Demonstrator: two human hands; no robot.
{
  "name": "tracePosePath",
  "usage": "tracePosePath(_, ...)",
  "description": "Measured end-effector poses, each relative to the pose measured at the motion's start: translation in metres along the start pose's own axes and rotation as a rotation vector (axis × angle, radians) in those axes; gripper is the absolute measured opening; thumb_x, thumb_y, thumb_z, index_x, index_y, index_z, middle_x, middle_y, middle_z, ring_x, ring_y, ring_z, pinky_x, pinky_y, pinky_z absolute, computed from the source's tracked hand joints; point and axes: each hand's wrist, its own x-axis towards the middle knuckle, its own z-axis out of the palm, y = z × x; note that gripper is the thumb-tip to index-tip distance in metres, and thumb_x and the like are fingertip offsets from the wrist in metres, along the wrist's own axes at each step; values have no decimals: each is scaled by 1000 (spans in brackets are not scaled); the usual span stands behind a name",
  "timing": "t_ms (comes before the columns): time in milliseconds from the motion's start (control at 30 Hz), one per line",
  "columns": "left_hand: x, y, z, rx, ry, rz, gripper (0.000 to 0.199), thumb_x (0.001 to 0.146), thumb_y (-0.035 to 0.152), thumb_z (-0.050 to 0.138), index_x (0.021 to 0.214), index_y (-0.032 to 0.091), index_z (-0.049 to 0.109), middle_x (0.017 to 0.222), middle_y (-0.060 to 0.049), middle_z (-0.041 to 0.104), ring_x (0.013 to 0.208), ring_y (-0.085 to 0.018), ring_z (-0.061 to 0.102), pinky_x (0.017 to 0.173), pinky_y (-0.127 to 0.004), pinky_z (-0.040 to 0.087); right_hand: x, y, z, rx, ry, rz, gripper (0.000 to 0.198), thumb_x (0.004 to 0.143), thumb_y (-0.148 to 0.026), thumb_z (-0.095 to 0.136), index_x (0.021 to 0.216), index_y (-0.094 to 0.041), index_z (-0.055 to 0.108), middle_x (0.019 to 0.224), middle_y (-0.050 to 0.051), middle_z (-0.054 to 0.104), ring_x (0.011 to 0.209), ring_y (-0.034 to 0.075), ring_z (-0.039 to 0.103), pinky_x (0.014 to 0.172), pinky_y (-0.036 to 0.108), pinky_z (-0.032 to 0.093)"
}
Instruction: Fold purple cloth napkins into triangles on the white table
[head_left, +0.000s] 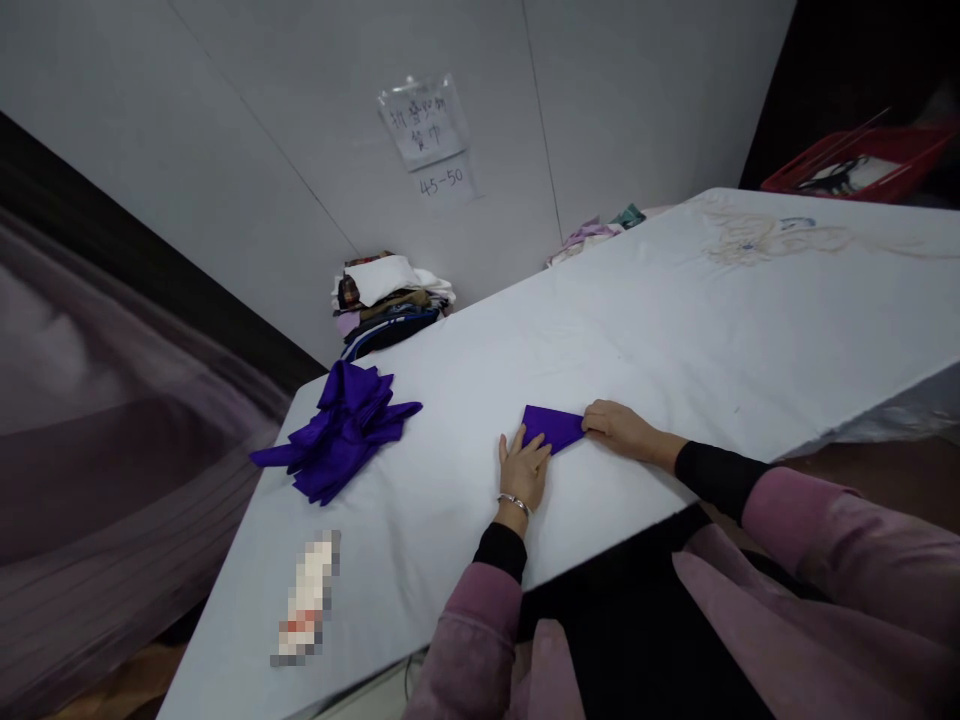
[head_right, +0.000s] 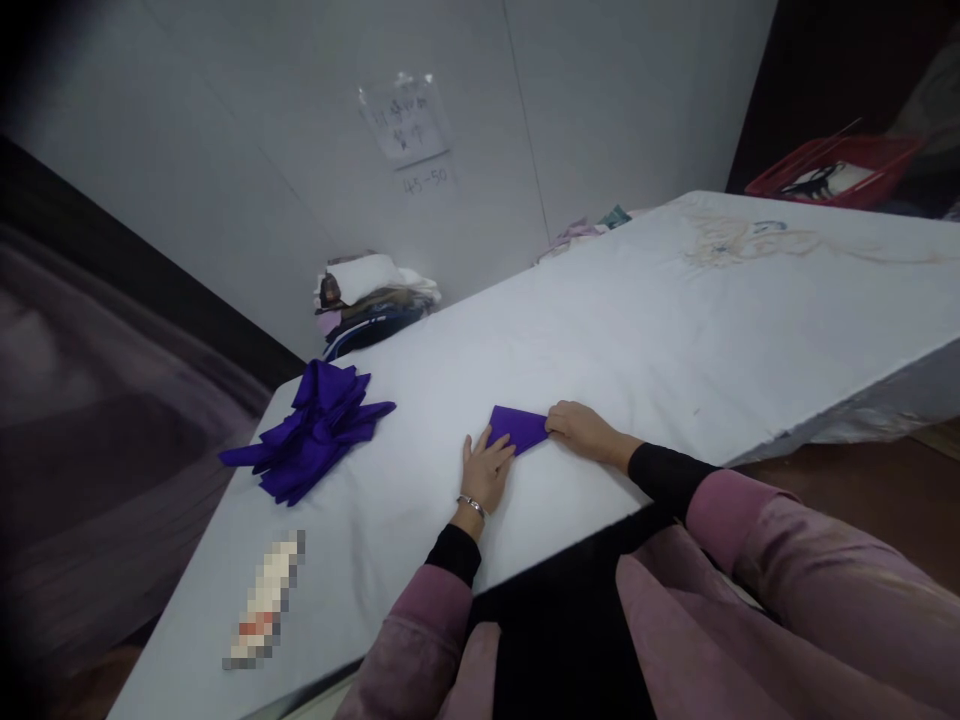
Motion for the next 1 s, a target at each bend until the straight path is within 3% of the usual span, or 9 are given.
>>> tracePosePath(267,-6,-8,0,-34,-32,66,34,85,8,46,105,27,66,123,-3,62,128,-21,43,110,-56,21,-4,-4,-15,57,-62,3,23,89,-17,43,85,-19,65,87,8,62,82,19,53,76,35,44)
tracePosePath(367,-6,-9,1,-33,-57,66,36,85,7,45,107,26,66,125,-4,60,127,-20,44,110,-55,21,2,-18,-14,27,-25,35,24,88,-18,44,88,-18,68,93,9,64,87,21,56,80,38,44)
tracePosePath(433,-5,-9,1,-13,-78,60,36,86,8,44,108,26,65,126,-4,59,128,-21,42,111,-55,20,13,-34,-6,44,10,45,27,90,-24,43,101,-17,66,108,12,63,100,23,55,88,41,43)
tracePosePath(533,-4,-9,2,19,-117,63,38,85,9,45,115,27,61,131,-2,55,131,-19,38,113,-49,18,35,-62,15,106,-52,47,47,92,-42,40,128,-16,52,138,15,45,128,27,37,104,46,30)
tracePosePath(667,-3,-12,1,43,-167,23,41,87,15,45,126,26,53,135,-3,52,131,-18,37,115,-43,17,53,-84,38,185,-228,136,67,92,-57,26,144,-14,29,151,15,21,139,28,13,111,50,15)
tracePosePath(800,-7,-13,-2,9,-209,53,41,87,14,44,125,27,53,139,-1,47,135,-18,31,114,-46,16,44,-79,45,156,-245,223,78,88,-65,25,146,-12,22,151,15,19,140,28,10,112,48,11)
tracePosePath(1000,-10,-13,-3,-28,-165,4,36,87,13,45,117,24,59,137,-3,50,135,-18,32,113,-48,20,9,-53,41,-24,-141,242,79,88,-66,27,143,-10,30,148,18,27,138,29,17,111,48,16)
